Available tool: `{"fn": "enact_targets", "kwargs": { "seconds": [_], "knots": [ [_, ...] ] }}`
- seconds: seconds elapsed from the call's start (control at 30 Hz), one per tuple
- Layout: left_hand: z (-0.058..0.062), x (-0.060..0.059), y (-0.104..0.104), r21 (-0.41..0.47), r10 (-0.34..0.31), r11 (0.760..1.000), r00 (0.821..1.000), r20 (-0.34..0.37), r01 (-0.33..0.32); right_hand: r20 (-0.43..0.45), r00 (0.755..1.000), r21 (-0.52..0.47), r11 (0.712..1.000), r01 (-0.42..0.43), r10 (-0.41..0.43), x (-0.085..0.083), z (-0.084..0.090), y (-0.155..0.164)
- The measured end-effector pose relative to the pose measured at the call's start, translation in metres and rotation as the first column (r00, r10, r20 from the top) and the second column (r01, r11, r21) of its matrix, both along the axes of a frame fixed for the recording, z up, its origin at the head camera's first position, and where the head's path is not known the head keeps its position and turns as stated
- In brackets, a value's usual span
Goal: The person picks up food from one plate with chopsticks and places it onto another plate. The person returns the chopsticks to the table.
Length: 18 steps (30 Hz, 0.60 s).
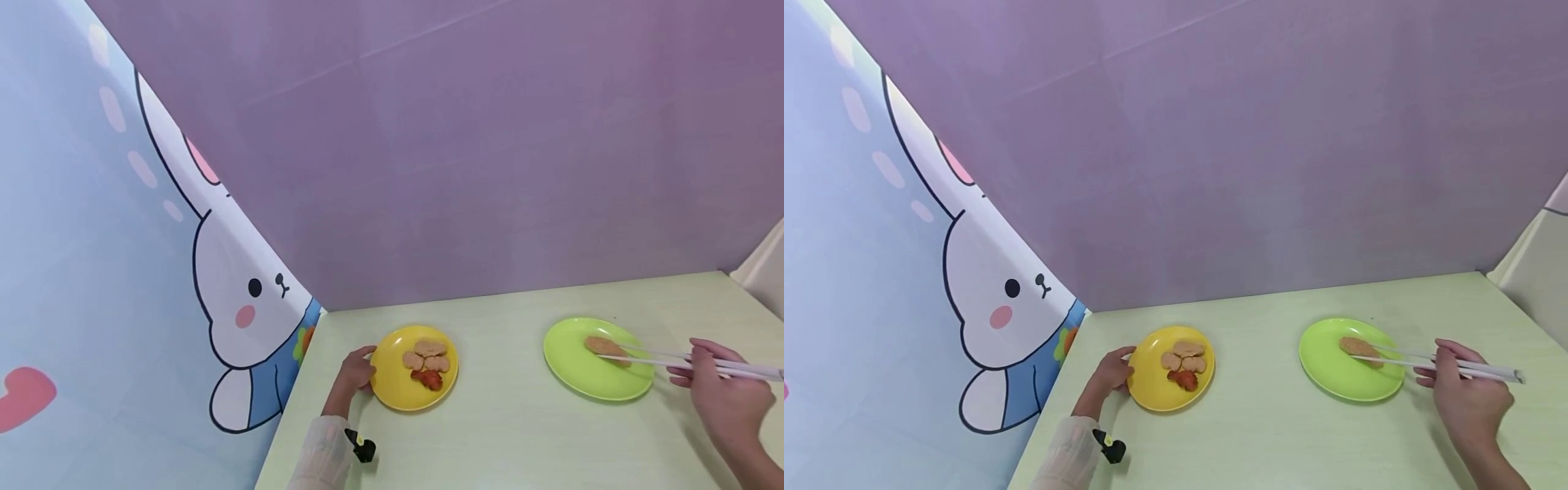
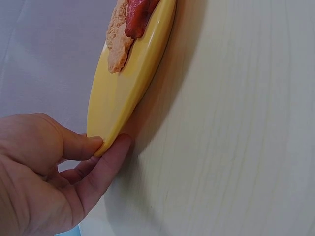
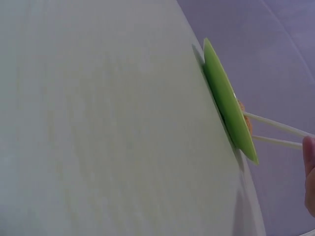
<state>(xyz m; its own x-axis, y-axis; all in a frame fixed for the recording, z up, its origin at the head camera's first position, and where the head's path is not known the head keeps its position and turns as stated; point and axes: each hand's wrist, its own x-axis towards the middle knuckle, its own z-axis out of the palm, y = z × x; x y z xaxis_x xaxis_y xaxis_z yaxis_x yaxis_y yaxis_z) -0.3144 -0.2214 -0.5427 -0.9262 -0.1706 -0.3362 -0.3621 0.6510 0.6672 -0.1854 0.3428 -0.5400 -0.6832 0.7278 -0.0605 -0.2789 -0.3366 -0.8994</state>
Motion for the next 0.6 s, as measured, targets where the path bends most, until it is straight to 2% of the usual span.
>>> {"fn": "enact_targets", "kwargs": {
  "seconds": [0.13,0.37,0.6],
  "knots": [
    [-0.0010,-0.0014,-0.0009,-0.003,0.002,1.000,1.000,0.007,-0.002,0.015,1.000,-0.019,1.000,0.011,-0.011,-0.0024,-0.0025,0.0011],
    [0.0012,-0.0002,0.0002,0.000,-0.007,1.000,1.000,0.008,0.007,-0.008,0.999,-0.127,0.991,0.047,-0.048,-0.0054,-0.0040,0.0036],
    [0.0010,-0.0014,0.0004,-0.006,-0.014,1.000,1.000,0.004,0.015,-0.031,0.999,-0.143,0.989,0.024,-0.029,-0.0064,-0.0014,0.0026]
  ]
}}
